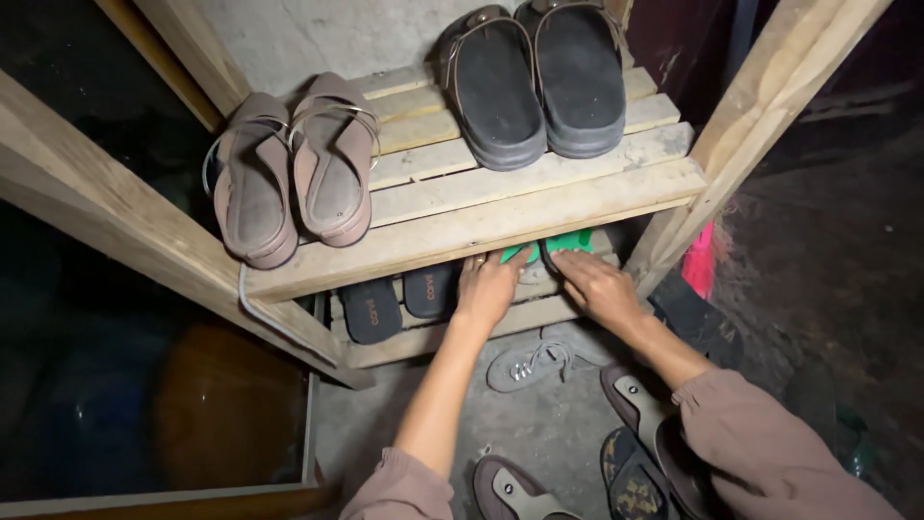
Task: The recorder is organizing various shoes, sandals, and slippers on and around a wooden shoe rack.
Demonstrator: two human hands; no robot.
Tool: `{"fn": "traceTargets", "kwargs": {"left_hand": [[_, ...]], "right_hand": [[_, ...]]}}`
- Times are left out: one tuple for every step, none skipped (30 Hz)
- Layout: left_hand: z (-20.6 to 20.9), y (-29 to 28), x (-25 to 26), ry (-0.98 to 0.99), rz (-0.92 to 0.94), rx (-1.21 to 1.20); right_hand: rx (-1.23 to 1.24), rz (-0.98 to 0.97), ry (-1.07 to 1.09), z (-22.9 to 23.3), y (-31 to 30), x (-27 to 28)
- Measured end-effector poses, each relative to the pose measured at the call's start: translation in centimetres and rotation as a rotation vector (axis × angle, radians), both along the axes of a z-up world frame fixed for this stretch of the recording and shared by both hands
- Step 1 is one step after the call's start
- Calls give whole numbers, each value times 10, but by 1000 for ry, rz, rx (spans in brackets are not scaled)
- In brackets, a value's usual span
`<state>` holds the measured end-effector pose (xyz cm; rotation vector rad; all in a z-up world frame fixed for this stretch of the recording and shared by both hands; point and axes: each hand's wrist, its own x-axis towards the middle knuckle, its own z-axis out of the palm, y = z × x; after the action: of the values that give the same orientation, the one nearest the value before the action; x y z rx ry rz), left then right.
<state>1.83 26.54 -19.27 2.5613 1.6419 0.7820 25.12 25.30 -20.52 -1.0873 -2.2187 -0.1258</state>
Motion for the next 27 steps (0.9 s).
{"fn": "traceTargets", "kwargs": {"left_hand": [[-1, -1, -1, 2, 0, 2], [-2, -2, -1, 35, 29, 60], [-6, -5, -1, 65, 60, 112], [-7, -6, 0, 65, 61, 107], [-8, -6, 1, 100, 79, 140], [-10, -6, 2, 134, 96, 173], [-8, -6, 6, 132, 97, 169], [-7, -6, 10, 169, 107, 153], [-4, -6, 11, 211, 117, 139], [-6, -7, 13, 213, 118, 136], [-5, -4, 14, 222, 115, 146], [-5, -2, 15, 230, 112, 157], [-13, 6, 14, 235, 112, 154], [-21, 13, 12, 225, 98, 149], [-32, 17, 12, 211, 84, 135], [-41, 18, 11, 211, 84, 123], [-48, 24, 12, 209, 101, 127], [-54, 30, 13, 206, 118, 131], [-55, 32, 17, 206, 120, 124], [-57, 34, 22, 262, 152, 71], [-60, 33, 26, 318, 183, 12], [-56, 32, 25, 318, 183, 1], [-53, 32, 28, 346, 196, -4], [-49, 33, 30, 374, 210, -9], [-48, 29, 30, 372, 201, -25], [-48, 24, 31, 329, 207, 6], [-45, 25, 31, 288, 211, 45]], "right_hand": [[2, 0, 2, -2, 1, 1], [38, 29, 3, -4, 1, 2], [69, 59, 2, -7, 0, 4], [64, 61, 1, -11, 1, 4], [87, 91, -11, -15, 1, 5], [109, 121, -23, -18, 2, 6], [104, 122, -25, -22, 7, 9], [76, 160, -50, -25, 11, 12], [50, 199, -70, -29, 17, 13], [47, 201, -68, -31, 22, 14], [47, 157, -62, -32, 32, 15], [46, 114, -56, -32, 41, 16], [43, 115, -51, -27, 43, 14], [-20, 112, 11, -23, 44, 11], [-91, 110, 69, -21, 42, 10], [-103, 110, 69, -16, 35, 8], [-125, 86, 91, -7, 33, 7], [-147, 62, 112, 2, 30, 6], [-154, 64, 111, 6, 28, 3], [-238, -12, 74, 10, 25, 1], [-326, -89, 36, 13, 20, -1], [-337, -88, 34, 15, 24, -1], [-281, -78, -7, 17, 28, 2], [-225, -68, -47, 20, 32, 5], [-241, -73, -51, 26, 28, 7], [-248, -55, -135, 32, 24, 9], [-246, -39, -216, 40, 23, 11]]}}
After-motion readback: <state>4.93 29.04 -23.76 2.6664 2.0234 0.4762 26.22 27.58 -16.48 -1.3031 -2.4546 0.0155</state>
